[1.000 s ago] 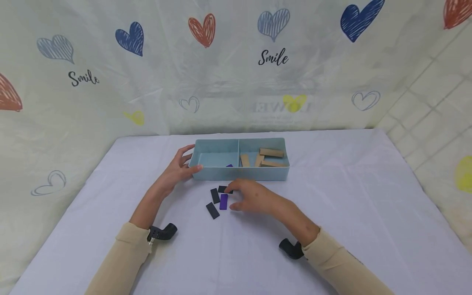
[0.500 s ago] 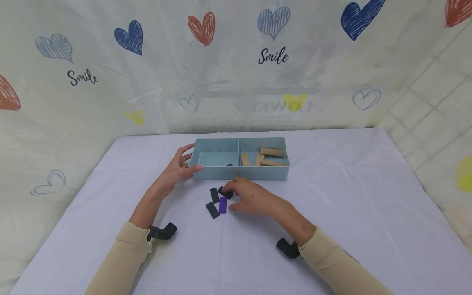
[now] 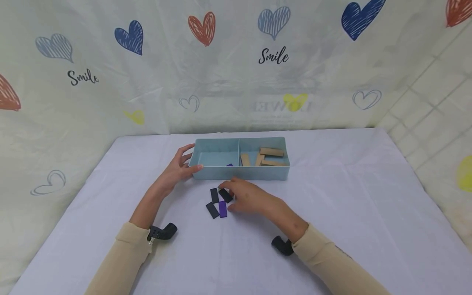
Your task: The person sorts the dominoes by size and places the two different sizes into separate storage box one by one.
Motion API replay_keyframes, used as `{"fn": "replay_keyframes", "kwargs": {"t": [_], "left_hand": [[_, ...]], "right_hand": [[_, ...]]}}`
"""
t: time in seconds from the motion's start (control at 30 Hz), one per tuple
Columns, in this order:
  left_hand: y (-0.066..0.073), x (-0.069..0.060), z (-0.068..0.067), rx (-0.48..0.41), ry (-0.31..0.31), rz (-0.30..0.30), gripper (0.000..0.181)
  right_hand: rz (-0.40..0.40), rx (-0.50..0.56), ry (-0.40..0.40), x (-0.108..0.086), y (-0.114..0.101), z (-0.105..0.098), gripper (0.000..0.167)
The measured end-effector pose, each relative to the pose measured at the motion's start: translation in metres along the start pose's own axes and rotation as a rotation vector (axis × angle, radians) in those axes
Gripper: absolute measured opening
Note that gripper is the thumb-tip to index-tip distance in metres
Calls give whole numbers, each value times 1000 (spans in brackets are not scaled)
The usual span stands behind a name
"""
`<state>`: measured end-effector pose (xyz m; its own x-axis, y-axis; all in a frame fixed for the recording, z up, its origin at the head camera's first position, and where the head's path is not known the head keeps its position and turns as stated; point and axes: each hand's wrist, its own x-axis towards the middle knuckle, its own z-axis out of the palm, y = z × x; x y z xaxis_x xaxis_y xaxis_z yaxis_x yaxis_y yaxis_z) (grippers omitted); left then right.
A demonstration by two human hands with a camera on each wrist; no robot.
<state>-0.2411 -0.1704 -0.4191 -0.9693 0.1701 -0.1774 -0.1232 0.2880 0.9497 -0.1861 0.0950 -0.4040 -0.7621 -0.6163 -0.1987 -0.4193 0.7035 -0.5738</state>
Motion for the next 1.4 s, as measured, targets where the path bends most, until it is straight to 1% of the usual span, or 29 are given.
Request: {"fn": "replay_keyframes", "kwargs": {"t": [0.13,0.4,0.63,0.87,1.2,1.4], "left_hand": [[1,-1,0,2,-1,1,92],[3,-1,-1,-39,-19,4,92],[3,0,-1,-29,-19,6,91],[3,1,-1,-27,-17,0,91],[2,-2,-1,-28,-13,1,91],[0,-1,-1,-28,-19,5,91]], "right_hand": [[-12,-15,-6,1,0,1,59],[-57,-6,-7,-1,2,-1,48],[-52,-1,-8,-4,3,-3,47],[-48,46,39,-8,3,-5,47],[-119,107,132,-9,0,-9,49],[-147,121,178,-7,-2,-11,49]]}}
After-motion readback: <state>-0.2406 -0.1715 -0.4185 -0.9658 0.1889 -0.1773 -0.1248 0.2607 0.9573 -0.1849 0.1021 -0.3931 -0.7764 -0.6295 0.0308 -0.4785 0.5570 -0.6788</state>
